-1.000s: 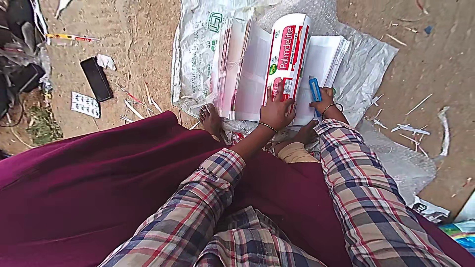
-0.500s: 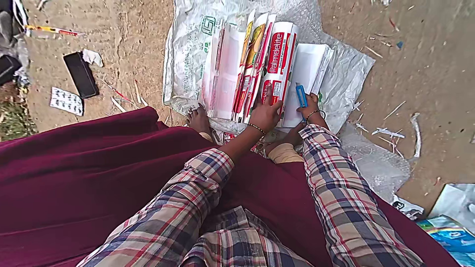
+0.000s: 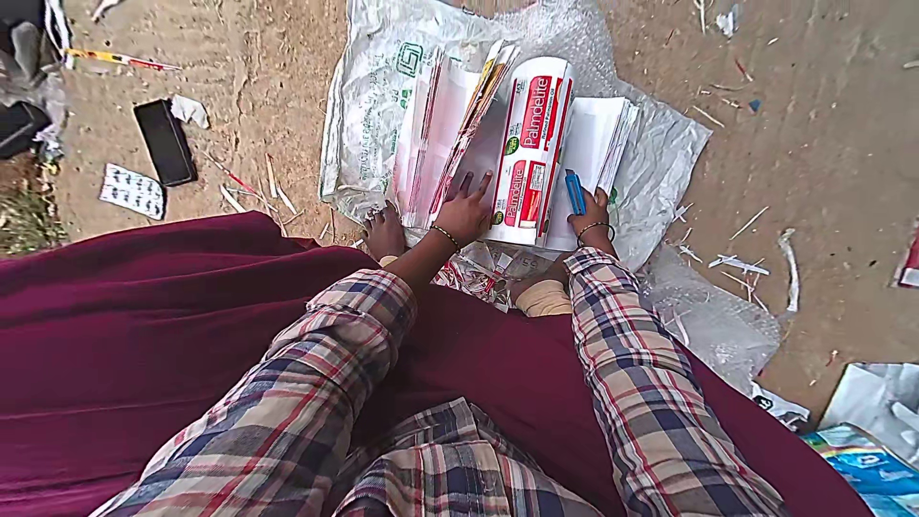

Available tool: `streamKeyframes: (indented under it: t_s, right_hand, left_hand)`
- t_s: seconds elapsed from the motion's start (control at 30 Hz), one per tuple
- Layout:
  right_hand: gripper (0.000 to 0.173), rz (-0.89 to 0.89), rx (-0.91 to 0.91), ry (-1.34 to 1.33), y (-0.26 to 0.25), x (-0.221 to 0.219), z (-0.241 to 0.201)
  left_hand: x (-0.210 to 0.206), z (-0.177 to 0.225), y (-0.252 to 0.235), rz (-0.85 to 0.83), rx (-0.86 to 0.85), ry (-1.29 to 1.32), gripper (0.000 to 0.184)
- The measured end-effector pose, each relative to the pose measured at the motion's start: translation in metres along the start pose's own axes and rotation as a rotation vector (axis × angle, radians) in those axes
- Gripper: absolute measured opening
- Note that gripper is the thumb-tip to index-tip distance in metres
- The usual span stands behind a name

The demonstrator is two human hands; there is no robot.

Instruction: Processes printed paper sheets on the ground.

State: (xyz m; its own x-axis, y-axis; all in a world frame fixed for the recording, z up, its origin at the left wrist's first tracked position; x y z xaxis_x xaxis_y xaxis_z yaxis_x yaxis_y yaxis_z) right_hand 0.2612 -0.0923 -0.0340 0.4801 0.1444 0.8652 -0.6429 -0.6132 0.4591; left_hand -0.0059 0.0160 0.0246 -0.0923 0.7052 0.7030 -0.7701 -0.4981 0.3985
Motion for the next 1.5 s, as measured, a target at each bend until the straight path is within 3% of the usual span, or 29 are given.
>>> streamKeyframes:
  t_s: [0.07, 0.13, 0.2, 0.27, 0.4, 0.5, 0.63, 0.7, 0.83, 0.97, 1.1, 1.27, 1.5]
  right_hand:
    - [0.073, -0.001, -0.011, 0.015, 0.0, 0.0, -0.003]
    - [0.072, 0.004, -0.022, 0.017, 0.004, -0.001, -0.003]
    - [0.071, 0.021, -0.026, 0.001, 0.005, 0.001, -0.003]
    - [0.067, 0.027, -0.038, -0.008, 0.006, 0.001, -0.005]
    - [0.062, 0.082, -0.084, 0.005, 0.013, 0.003, -0.011]
    - [0.059, 0.155, -0.128, 0.039, 0.021, 0.003, -0.02]
    - [0.053, 0.224, -0.236, -0.023, 0.028, 0.012, -0.03]
    - [0.052, 0.244, -0.269, -0.066, 0.033, 0.016, -0.033]
    - [0.05, 0.302, -0.274, -0.138, 0.04, 0.021, -0.039]
    - [0.049, 0.292, -0.267, -0.139, 0.052, 0.028, -0.048]
    - [0.046, 0.31, -0.267, -0.094, 0.059, 0.032, -0.058]
    - [0.047, 0.387, -0.188, 0.017, 0.065, 0.031, -0.067]
    - [0.069, 0.251, -0.15, 0.19, 0.051, 0.01, -0.048]
  left_hand:
    - [0.002, 0.002, 0.003, 0.085, 0.07, 0.118, 0.039]
    - [-0.001, 0.03, 0.001, 0.192, 0.057, 0.202, 0.047]
    - [-0.007, 0.062, -0.008, 0.174, 0.094, 0.226, 0.071]
    - [-0.02, 0.078, -0.018, 0.147, 0.162, 0.281, 0.078]
    - [-0.042, 0.077, -0.021, 0.136, 0.236, 0.492, 0.066]
    - [-0.04, 0.072, -0.016, 0.132, 0.221, 0.455, 0.057]
    - [-0.03, 0.064, -0.01, 0.082, 0.141, 0.252, 0.076]
    - [-0.029, 0.059, -0.009, 0.055, 0.031, 0.151, 0.076]
    - [-0.023, 0.054, -0.003, 0.046, -0.124, 0.068, 0.054]
    - [-0.016, 0.055, 0.001, 0.184, -0.204, 0.105, 0.033]
    - [-0.008, 0.046, 0.0, 0.231, -0.123, 0.269, 0.031]
    - [0.005, 0.026, 0.016, 0.341, -0.024, 0.295, 0.029]
    - [0.017, -0.012, 0.038, 0.412, 0.239, 0.297, 0.044]
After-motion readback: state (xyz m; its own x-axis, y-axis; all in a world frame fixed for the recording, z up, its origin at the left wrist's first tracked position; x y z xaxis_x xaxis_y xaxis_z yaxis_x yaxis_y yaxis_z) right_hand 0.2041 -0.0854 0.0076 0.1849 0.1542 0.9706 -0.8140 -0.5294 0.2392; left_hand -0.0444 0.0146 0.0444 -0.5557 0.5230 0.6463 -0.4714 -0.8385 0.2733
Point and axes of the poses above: each hand's wrist, its own y-axis away from the middle knuckle, its own x-axis out of the back of the hand, z = x × y, the point moved 4 cm from there along -y, towards the middle knuckle, and after that the axes turned 12 degrees about y, right-handed, at the moved point
